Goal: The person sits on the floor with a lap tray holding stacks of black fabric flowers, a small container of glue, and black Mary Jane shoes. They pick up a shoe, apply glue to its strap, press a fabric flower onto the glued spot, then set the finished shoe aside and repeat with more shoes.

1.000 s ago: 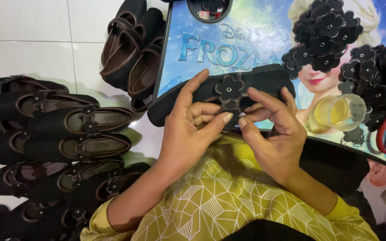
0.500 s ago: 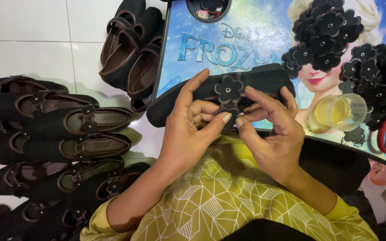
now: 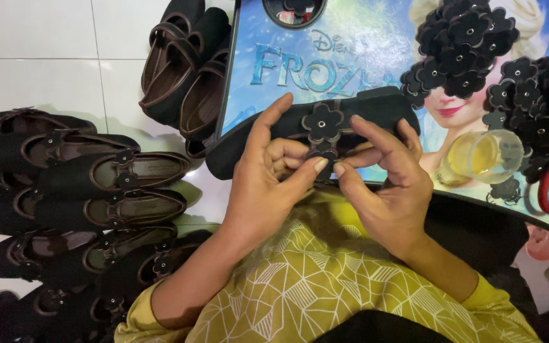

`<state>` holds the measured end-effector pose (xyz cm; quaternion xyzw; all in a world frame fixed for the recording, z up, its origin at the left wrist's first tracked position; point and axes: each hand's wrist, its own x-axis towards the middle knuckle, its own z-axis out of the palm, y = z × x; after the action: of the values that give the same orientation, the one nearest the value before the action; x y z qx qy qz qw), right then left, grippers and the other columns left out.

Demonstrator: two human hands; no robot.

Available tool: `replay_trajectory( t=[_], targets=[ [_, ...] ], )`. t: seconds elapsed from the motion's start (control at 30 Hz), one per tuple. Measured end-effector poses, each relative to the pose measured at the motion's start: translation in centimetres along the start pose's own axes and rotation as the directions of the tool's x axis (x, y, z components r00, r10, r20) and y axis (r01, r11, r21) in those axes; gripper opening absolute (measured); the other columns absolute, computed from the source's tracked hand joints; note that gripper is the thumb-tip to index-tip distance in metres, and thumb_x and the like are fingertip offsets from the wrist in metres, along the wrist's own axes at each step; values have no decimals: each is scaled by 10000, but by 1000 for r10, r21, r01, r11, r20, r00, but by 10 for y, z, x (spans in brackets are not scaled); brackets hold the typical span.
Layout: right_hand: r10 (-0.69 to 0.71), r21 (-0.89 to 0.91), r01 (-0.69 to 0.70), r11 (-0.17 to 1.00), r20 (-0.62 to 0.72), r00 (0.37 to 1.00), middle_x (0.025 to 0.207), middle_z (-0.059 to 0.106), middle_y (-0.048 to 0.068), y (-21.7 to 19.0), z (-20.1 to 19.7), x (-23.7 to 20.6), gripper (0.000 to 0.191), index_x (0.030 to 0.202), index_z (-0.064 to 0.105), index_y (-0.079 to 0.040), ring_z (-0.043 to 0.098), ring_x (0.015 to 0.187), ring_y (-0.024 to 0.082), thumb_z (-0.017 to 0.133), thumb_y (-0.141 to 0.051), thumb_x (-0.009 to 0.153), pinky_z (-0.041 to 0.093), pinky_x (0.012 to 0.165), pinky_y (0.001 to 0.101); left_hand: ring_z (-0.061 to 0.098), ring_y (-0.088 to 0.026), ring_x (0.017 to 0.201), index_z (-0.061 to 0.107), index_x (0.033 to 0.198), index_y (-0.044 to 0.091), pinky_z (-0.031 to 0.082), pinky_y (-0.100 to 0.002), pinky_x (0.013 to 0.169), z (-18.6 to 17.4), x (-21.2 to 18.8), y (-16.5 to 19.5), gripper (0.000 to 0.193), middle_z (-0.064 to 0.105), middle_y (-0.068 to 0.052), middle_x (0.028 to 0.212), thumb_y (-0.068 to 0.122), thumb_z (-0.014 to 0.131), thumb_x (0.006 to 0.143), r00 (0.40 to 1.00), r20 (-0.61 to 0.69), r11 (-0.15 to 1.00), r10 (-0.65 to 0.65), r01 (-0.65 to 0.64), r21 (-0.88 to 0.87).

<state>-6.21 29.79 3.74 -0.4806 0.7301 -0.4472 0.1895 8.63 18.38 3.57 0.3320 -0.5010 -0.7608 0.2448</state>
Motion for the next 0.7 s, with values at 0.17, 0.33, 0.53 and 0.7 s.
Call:
replay_trajectory(
  t=[0.17, 0.33, 0.53, 0.7],
  targets=[
    [10, -11, -10, 1000, 42, 999, 970, 755, -30, 1, -2, 1, 628, 1518, 512, -44, 667, 1027, 64, 777, -94, 950, 143, 1348, 464, 641, -76, 863, 247, 1544, 56, 525, -223, 772, 3, 3, -7, 739, 661, -57, 961, -67, 680, 958, 997, -42, 998, 64, -64, -13],
    [-32, -65, 38, 997, 88, 996, 1017, 768, -5, -1, -5, 3, 768, 1568, 413, -33, 671, 1100, 88, 804, -137, 914, 94, 1316, 483, 591, -71, 847, 305, 1507, 30, 520, -224, 772, 4, 7, -7, 680, 639, -57, 956, -69, 689, 954, 999, -37, 998, 38, -40, -46],
    [13, -86, -5, 996, 95, 995, 903, 769, -31, -3, -2, 3, 813, 1570, 414, -44, 685, 1005, 67, 833, -169, 885, 84, 1304, 487, 590, -68, 868, 327, 1505, 45, 511, -211, 790, 7, 2, -5, 649, 630, -46, 940, -57, 672, 964, 999, -10, 999, 48, -48, -5],
    [-4, -96, 14, 995, 97, 995, 882, 759, -45, -2, -1, 1, 840, 1583, 382, -27, 677, 963, 56, 832, -158, 886, 72, 1293, 482, 590, -66, 867, 363, 1422, 40, 513, -214, 778, 11, 4, -6, 572, 638, -43, 941, -54, 687, 960, 998, -38, 998, 53, -54, -16]
  ],
)
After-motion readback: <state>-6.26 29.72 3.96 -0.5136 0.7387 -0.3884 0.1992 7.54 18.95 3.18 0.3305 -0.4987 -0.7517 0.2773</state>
